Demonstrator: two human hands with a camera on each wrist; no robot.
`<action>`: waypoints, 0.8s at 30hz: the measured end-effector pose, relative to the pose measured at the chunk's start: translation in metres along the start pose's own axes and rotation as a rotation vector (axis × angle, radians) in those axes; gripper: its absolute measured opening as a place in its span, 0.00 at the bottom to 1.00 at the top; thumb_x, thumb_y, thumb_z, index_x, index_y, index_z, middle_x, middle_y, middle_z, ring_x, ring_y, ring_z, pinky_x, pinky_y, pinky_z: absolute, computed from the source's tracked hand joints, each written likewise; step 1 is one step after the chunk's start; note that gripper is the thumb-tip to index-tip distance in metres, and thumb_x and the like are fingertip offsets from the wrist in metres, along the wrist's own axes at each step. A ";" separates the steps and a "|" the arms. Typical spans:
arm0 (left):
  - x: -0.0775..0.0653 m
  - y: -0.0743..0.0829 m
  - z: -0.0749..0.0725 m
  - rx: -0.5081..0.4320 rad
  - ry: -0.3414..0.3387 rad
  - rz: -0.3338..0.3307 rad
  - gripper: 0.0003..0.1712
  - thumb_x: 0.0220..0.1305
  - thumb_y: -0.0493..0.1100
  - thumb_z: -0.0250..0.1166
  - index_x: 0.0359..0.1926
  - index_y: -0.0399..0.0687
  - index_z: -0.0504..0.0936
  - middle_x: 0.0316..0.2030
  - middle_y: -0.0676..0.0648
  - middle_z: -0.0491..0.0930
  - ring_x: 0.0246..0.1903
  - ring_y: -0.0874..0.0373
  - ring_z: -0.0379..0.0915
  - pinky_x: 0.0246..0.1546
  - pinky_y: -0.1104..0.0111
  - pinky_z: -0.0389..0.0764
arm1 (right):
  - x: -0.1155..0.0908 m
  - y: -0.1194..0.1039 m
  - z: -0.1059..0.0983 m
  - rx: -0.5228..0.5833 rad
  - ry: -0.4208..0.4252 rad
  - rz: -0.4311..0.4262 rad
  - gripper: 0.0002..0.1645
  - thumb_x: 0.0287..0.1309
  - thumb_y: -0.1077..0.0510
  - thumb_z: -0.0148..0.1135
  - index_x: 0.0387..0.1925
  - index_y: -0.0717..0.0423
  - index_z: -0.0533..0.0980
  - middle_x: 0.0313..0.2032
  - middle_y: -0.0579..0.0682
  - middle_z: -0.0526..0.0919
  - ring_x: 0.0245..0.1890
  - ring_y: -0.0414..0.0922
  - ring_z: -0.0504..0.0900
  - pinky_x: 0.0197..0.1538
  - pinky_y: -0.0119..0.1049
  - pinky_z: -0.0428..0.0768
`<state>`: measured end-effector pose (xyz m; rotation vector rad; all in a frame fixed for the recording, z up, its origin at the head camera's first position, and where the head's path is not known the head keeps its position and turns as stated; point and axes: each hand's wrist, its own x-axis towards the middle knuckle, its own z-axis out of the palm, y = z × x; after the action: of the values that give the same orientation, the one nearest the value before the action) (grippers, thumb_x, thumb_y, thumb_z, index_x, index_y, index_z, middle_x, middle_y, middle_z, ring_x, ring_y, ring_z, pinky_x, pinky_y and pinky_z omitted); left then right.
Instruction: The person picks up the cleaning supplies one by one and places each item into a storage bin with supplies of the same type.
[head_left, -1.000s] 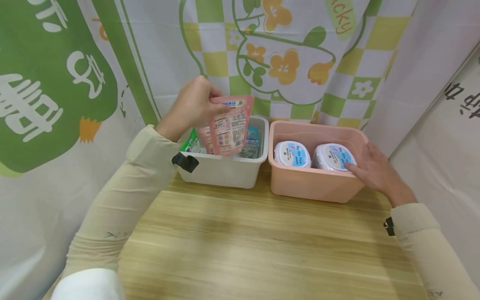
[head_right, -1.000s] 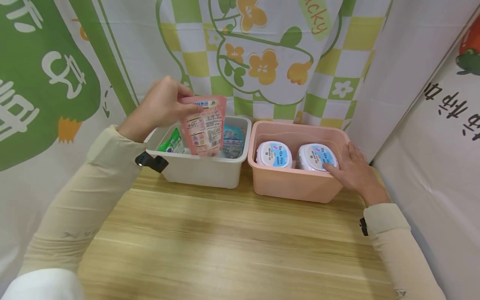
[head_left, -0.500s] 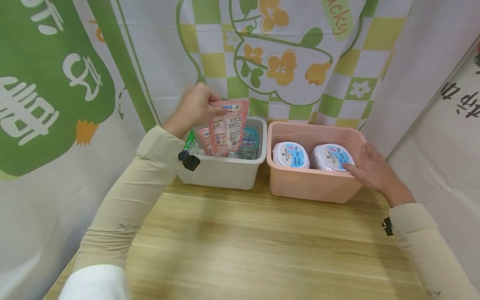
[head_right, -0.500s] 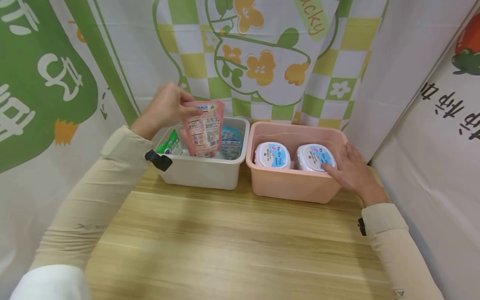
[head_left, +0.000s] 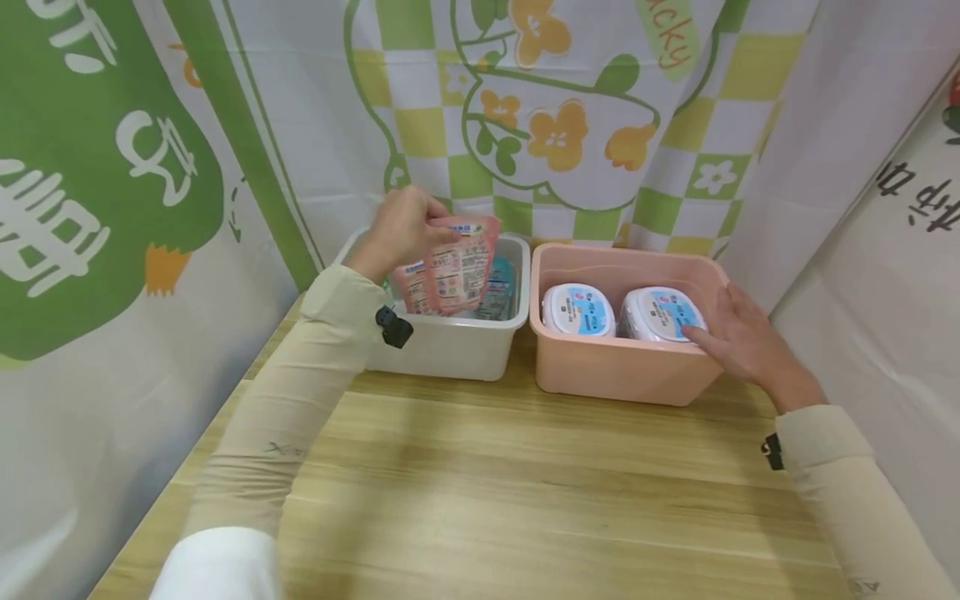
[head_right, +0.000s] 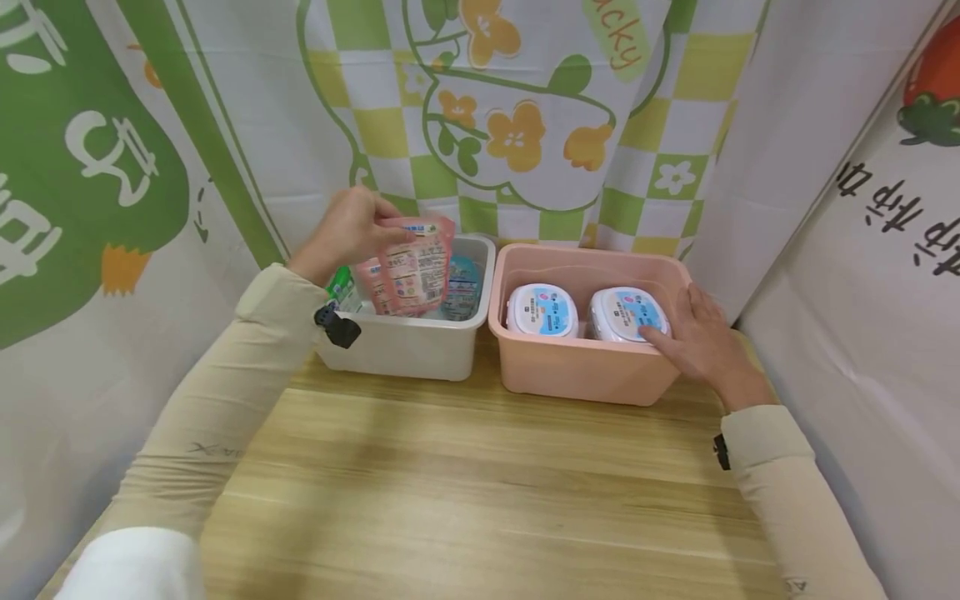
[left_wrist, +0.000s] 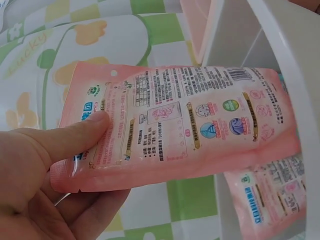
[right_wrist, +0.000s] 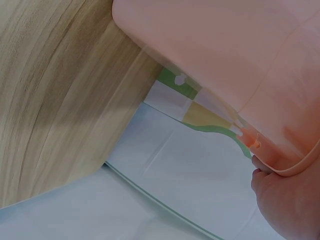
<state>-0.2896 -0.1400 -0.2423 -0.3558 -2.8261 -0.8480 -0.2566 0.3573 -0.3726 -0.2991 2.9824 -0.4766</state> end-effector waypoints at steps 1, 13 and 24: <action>0.000 0.000 0.002 0.002 0.008 0.009 0.11 0.66 0.43 0.75 0.43 0.38 0.93 0.44 0.38 0.92 0.42 0.49 0.82 0.42 0.62 0.78 | 0.000 0.000 0.000 -0.002 0.001 -0.001 0.67 0.75 0.24 0.40 0.78 0.70 0.21 0.80 0.71 0.18 0.81 0.73 0.26 0.79 0.74 0.37; -0.001 -0.026 0.033 -0.077 -0.051 -0.010 0.09 0.68 0.41 0.73 0.43 0.39 0.93 0.45 0.38 0.91 0.38 0.48 0.83 0.38 0.62 0.81 | 0.000 0.001 -0.001 -0.001 0.002 -0.007 0.67 0.75 0.25 0.41 0.78 0.71 0.20 0.80 0.71 0.17 0.81 0.74 0.26 0.79 0.74 0.36; -0.001 -0.050 0.055 -0.100 -0.099 -0.063 0.10 0.70 0.43 0.72 0.46 0.43 0.93 0.62 0.40 0.85 0.46 0.43 0.87 0.47 0.53 0.88 | -0.001 -0.001 -0.001 0.004 -0.001 -0.015 0.67 0.76 0.25 0.40 0.78 0.72 0.22 0.80 0.73 0.20 0.81 0.73 0.26 0.79 0.74 0.36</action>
<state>-0.3071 -0.1498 -0.3138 -0.3333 -2.9063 -1.0146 -0.2558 0.3570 -0.3717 -0.3213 2.9793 -0.4839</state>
